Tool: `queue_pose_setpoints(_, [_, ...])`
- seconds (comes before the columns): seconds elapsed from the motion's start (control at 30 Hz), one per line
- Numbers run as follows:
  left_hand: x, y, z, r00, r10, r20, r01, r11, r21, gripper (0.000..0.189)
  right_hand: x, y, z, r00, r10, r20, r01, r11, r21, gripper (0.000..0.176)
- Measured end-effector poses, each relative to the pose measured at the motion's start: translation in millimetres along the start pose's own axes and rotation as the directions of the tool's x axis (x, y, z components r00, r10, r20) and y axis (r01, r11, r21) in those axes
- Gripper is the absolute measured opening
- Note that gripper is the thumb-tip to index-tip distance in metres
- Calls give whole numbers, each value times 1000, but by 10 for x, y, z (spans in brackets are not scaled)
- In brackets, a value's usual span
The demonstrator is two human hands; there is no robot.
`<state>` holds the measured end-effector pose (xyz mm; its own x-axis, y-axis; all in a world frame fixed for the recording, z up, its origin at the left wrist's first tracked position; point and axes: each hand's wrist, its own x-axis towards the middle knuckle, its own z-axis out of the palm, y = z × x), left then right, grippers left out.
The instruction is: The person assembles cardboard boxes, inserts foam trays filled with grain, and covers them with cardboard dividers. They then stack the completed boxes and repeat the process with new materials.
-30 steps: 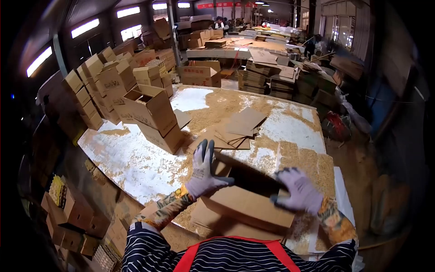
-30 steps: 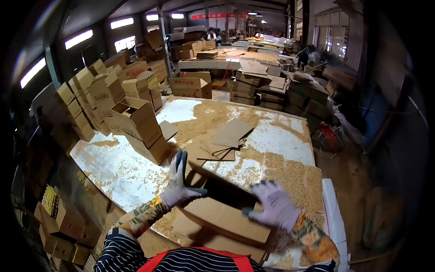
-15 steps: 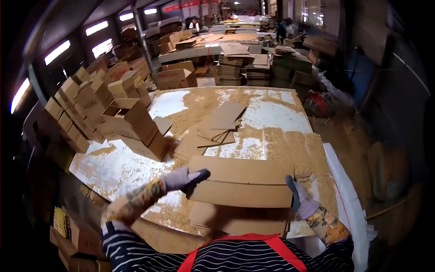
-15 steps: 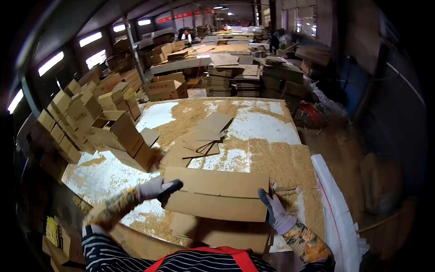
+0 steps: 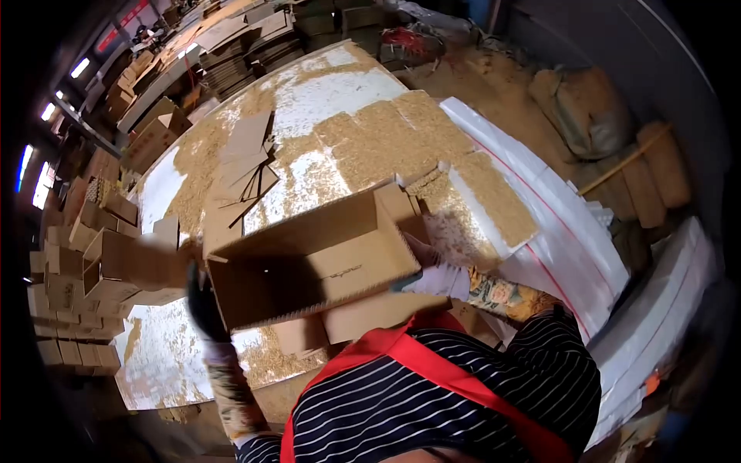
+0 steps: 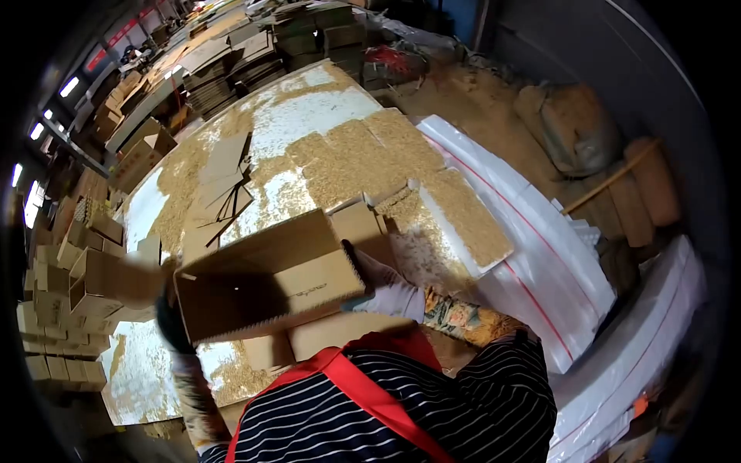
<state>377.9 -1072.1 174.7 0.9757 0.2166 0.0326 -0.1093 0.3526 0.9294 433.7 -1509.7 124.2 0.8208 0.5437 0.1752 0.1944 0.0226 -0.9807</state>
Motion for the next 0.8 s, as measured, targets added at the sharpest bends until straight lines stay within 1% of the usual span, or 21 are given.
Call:
queue_pose_setpoints(0.03, [36,339,415,992,59,116,-53,997,-50,56,-42,146,-124,1000,7,0,-7,1000,0,99])
queue_pose_setpoints(0.07, [259,307,241,964,155,214,-261,677,688,63,13,169,-352,1000,20,9,-18,984,-177,104])
queue_pose_setpoints(0.1, [222,94,176,960,174,222,-281,623,730,68,107,176,-631,975,223,19,-141,675,-724,112])
queue_pose_setpoints(0.13, [181,-10,310,953,192,233,-301,565,768,74,274,-30,-864,909,417,28,-19,107,-994,120])
queue_pose_setpoints(0.17, [176,29,315,961,171,217,-275,510,815,83,190,124,-1238,927,223,-301,-347,212,-914,117])
queue_pose_setpoints(0.2, [149,68,346,968,147,204,-251,579,775,82,69,463,-1704,865,131,-484,-493,46,-869,120])
queue_pose_setpoints(0.23, [185,58,316,971,134,200,-240,609,756,83,-90,845,-2078,779,10,-627,-623,-106,-775,123])
queue_pose_setpoints(0.27, [210,50,258,974,132,182,-224,639,736,83,-290,1141,-2162,734,103,-672,-657,-146,-740,125])
queue_pose_setpoints(0.3, [246,39,210,962,166,217,-273,588,761,83,-455,1320,-2138,687,185,-703,-678,-186,-712,127])
queue_pose_setpoints(0.33, [206,126,365,966,156,207,-258,499,828,81,-475,1269,-2035,706,221,-673,-651,-172,-740,124])
queue_pose_setpoints(0.37, [246,49,300,950,215,226,-311,613,726,79,-486,1143,-1887,723,257,-641,-624,-155,-766,121])
queue_pose_setpoints(0.4, [230,129,409,996,75,55,-90,642,762,73,-433,1081,-1805,776,284,-564,-563,-95,-821,119])
queue_pose_setpoints(0.43, [194,211,531,991,-69,-118,135,638,758,66,-382,906,-1663,817,295,-495,-511,-24,-859,117])
queue_pose_setpoints(0.47, [250,275,495,967,-125,-220,252,556,792,66,-271,810,-1561,855,295,-427,-455,31,-890,114])
queue_pose_setpoints(0.5, [250,350,532,945,-167,-282,328,470,820,66,-136,703,-1471,875,294,-384,-416,52,-908,112])
queue_pose_setpoints(0.57, [229,605,763,878,-274,-393,475,387,790,66,40,494,-1326,893,304,-333,-359,34,-933,107])
queue_pose_setpoints(0.6, [366,258,493,977,-46,-208,205,458,865,72,138,373,-1249,896,315,-314,-333,6,-943,105])
queue_pose_setpoints(0.63, [517,-77,212,982,187,-2,-80,431,899,78,205,276,-1144,897,327,-298,-312,-11,-950,103])
queue_pose_setpoints(0.67, [507,-72,190,976,214,48,-145,466,873,77,234,174,-1063,897,333,-291,-297,-32,-954,101])
queue_pose_setpoints(0.7, [448,15,196,972,233,39,-146,459,877,77,215,83,-1025,895,342,-287,-289,-48,-956,98])
queue_pose_setpoints(0.8, [374,262,379,994,108,4,-46,392,919,76,167,-175,-974,890,359,-279,-273,-69,-960,92])
